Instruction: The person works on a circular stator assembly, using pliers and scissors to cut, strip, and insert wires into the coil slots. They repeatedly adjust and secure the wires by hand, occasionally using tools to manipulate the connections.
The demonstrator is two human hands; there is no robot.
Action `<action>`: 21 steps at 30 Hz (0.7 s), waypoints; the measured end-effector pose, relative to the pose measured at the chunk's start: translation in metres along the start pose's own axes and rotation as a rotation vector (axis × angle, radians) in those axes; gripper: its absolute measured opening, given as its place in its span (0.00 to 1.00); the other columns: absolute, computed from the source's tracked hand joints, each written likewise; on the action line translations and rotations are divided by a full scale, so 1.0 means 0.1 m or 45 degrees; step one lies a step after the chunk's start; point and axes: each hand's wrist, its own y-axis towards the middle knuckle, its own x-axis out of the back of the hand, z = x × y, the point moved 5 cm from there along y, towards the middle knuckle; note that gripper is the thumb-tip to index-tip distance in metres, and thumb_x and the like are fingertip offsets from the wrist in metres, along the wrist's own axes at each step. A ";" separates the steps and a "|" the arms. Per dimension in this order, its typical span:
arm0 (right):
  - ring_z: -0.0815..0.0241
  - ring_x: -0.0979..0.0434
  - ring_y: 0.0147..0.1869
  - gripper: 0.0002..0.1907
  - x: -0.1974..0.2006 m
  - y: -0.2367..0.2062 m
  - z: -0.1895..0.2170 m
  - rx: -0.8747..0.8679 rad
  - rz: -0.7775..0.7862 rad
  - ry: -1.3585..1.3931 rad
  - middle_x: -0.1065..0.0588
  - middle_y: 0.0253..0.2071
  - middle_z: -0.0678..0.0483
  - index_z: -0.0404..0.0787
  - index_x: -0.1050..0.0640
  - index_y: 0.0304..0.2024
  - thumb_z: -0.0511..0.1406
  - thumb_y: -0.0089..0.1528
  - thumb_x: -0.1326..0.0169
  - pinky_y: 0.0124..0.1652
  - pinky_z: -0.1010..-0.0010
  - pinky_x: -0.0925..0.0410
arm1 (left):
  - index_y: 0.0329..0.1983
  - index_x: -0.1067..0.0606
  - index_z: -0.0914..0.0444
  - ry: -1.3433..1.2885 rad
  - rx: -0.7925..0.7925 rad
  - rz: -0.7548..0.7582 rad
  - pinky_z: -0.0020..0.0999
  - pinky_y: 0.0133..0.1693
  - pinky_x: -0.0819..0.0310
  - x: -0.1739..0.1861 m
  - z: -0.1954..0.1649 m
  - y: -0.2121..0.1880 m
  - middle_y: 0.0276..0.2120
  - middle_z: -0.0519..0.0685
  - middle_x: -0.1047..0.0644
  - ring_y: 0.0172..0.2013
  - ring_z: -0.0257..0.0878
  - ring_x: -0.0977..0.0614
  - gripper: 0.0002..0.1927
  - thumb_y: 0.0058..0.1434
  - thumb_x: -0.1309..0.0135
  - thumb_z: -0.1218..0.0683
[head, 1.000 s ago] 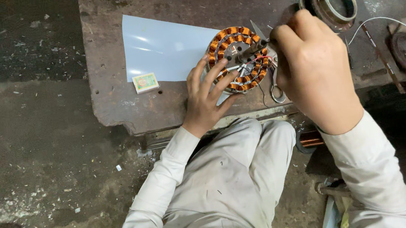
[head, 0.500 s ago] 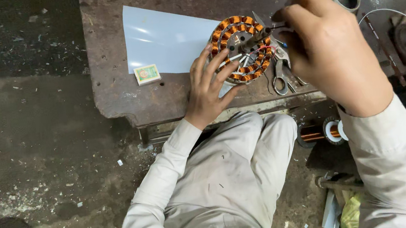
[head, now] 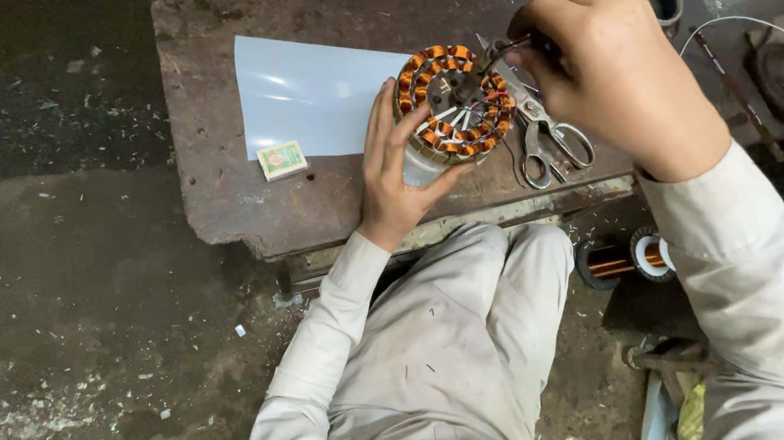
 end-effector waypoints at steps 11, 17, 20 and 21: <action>0.51 0.23 0.38 0.09 0.05 0.14 -0.19 -0.061 0.146 0.144 0.27 0.38 0.45 0.30 0.22 0.45 0.24 0.63 0.38 0.38 0.65 0.32 | 0.71 0.40 0.52 -0.004 0.029 0.021 0.61 0.75 0.40 -0.11 0.10 -0.12 0.75 0.66 0.46 0.75 0.65 0.42 0.48 0.53 0.25 0.43; 0.52 0.23 0.39 0.07 -0.12 0.08 -0.23 0.010 0.157 0.099 0.26 0.37 0.46 0.29 0.21 0.44 0.23 0.64 0.37 0.41 0.66 0.32 | 0.71 0.40 0.51 0.023 0.026 0.024 0.59 0.73 0.40 -0.09 0.12 -0.15 0.75 0.64 0.46 0.76 0.65 0.41 0.47 0.54 0.26 0.41; 0.54 0.24 0.36 0.05 -0.16 0.09 -0.26 -0.021 0.082 0.045 0.25 0.35 0.45 0.28 0.21 0.42 0.22 0.67 0.37 0.37 0.69 0.35 | 0.71 0.39 0.51 0.010 0.011 0.009 0.57 0.73 0.40 -0.06 0.10 -0.13 0.75 0.64 0.46 0.75 0.65 0.41 0.47 0.54 0.25 0.41; 0.54 0.25 0.35 0.05 -0.16 0.08 -0.27 -0.070 0.075 0.045 0.25 0.34 0.45 0.28 0.21 0.42 0.22 0.67 0.36 0.36 0.69 0.35 | 0.70 0.39 0.51 0.013 0.007 0.001 0.57 0.73 0.40 -0.05 0.09 -0.12 0.75 0.64 0.46 0.75 0.65 0.40 0.47 0.54 0.25 0.41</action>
